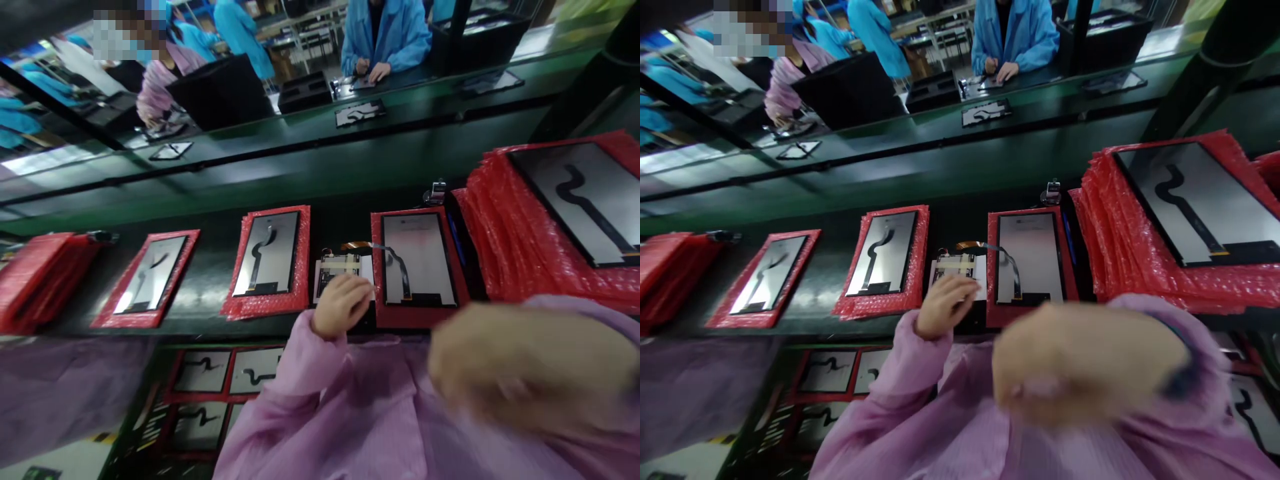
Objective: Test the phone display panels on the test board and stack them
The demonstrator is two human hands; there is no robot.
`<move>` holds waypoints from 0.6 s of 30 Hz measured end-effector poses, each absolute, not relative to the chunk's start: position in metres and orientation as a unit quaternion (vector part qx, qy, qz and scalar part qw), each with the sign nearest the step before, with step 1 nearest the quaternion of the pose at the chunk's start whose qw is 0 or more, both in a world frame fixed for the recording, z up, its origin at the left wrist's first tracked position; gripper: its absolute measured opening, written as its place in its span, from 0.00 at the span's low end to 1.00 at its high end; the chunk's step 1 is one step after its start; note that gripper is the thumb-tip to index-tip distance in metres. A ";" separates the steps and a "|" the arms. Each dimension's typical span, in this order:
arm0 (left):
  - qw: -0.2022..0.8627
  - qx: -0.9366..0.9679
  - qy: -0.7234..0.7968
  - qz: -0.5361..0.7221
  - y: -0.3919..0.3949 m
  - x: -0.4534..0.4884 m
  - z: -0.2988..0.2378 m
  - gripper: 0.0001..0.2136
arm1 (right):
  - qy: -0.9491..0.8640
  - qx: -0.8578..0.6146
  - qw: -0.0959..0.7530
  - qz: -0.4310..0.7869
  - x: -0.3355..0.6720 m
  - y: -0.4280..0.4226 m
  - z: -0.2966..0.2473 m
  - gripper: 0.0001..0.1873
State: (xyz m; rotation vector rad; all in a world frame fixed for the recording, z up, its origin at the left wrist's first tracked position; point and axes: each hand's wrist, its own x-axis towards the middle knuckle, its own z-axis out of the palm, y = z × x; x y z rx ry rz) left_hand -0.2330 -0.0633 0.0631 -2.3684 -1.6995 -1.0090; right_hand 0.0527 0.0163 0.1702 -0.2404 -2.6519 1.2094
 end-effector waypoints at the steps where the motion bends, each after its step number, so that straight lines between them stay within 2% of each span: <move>1: 0.053 -0.742 -0.565 -0.358 -0.053 -0.240 0.071 0.09 | -0.898 -0.081 0.116 0.417 0.025 0.039 0.165 0.13; 2: 0.082 -0.713 -0.583 -0.382 -0.041 -0.248 0.078 0.09 | -0.888 -0.090 0.125 0.433 -0.004 0.060 0.158 0.14; 4: 0.104 -0.675 -0.623 -0.382 -0.015 -0.260 0.083 0.11 | -0.861 -0.217 0.241 0.392 -0.054 0.098 0.137 0.13; 5: 0.091 -0.679 -0.629 -0.368 -0.004 -0.264 0.082 0.13 | -0.854 -0.261 0.253 0.373 -0.072 0.111 0.126 0.12; 10: 0.011 -0.722 -0.617 -0.313 0.026 -0.268 0.058 0.10 | -0.848 -0.269 0.139 0.436 -0.095 0.132 0.082 0.15; 14: -0.028 -0.724 -0.606 -0.329 0.023 -0.267 0.049 0.06 | -0.842 -0.252 0.131 0.459 -0.090 0.126 0.074 0.07; 18: -0.076 -0.717 -0.624 -0.303 0.021 -0.268 0.052 0.05 | -0.860 -0.237 0.153 0.425 -0.095 0.122 0.069 0.02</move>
